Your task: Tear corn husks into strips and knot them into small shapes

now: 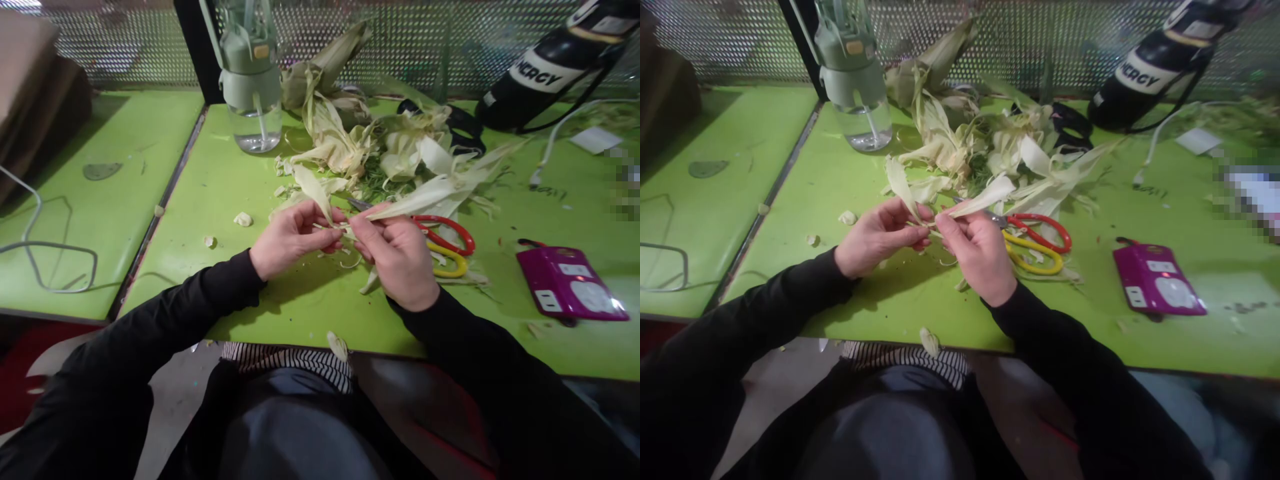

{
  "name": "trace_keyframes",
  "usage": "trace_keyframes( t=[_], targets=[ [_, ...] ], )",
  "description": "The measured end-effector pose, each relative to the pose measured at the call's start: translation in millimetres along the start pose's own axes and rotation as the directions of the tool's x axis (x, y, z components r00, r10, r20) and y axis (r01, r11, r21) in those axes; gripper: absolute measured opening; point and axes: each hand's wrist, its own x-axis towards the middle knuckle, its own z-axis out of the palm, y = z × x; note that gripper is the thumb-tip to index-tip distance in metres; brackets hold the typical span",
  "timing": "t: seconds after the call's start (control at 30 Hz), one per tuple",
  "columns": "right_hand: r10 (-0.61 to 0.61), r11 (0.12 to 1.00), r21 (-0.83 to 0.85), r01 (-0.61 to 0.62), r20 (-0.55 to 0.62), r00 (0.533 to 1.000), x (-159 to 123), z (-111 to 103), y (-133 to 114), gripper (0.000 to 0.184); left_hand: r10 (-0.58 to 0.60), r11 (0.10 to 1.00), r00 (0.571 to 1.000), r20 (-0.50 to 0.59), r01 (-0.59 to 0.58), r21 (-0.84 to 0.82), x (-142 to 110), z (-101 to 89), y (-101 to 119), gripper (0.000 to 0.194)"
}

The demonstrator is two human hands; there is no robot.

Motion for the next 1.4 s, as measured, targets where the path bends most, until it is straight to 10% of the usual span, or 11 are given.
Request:
trace_keyframes(
  t=[0.23, 0.47, 0.73, 0.97, 1.13, 1.27, 1.4],
  targets=[
    [-0.074, 0.997, -0.028, 0.075, 0.035, 0.997, 9.1, -2.9, 6.0, 0.029, -0.131, 0.977, 0.990, -0.045, 0.137, 0.161, 1.6, 1.1, 11.4, 0.010],
    [0.086, 0.996, 0.025, -0.091, 0.170, 0.982, 15.5, -13.9, -0.9, 0.043, -0.360, 0.926, 0.933, 0.021, 0.360, -0.115, 0.9, 4.3, 13.4, 0.004],
    [-0.066, 0.998, 0.000, 0.067, -0.198, 0.978, 27.5, -28.5, -4.1, 0.028, -0.334, 0.924, 0.927, -0.172, 0.286, -0.254, 3.2, -0.3, 16.6, 0.008],
    [-0.432, 0.898, -0.255, 0.357, -0.364, 0.825, 28.7, -29.2, 7.7, 0.012, -0.297, 0.931, 0.932, -0.209, 0.235, -0.278, 5.6, -3.9, 17.6, 0.011],
    [-0.607, 0.654, -0.567, 0.501, 0.002, 0.795, 21.9, -24.6, 10.0, 0.007, -0.325, 0.895, 0.920, -0.219, 0.224, -0.385, 4.6, -1.9, 17.9, 0.014],
    [-0.624, 0.424, -0.557, 0.714, 0.392, 0.676, 13.3, -13.8, 12.5, 0.031, -0.307, 0.901, 0.928, -0.209, 0.213, -0.378, 4.1, -3.5, 12.1, 0.012],
    [-0.656, 0.398, -0.588, 0.704, 0.354, 0.667, 8.6, -8.8, 12.2, 0.034, -0.200, 0.961, 0.965, -0.172, 0.159, -0.225, 5.7, -3.5, 8.2, 0.006]
  ],
)
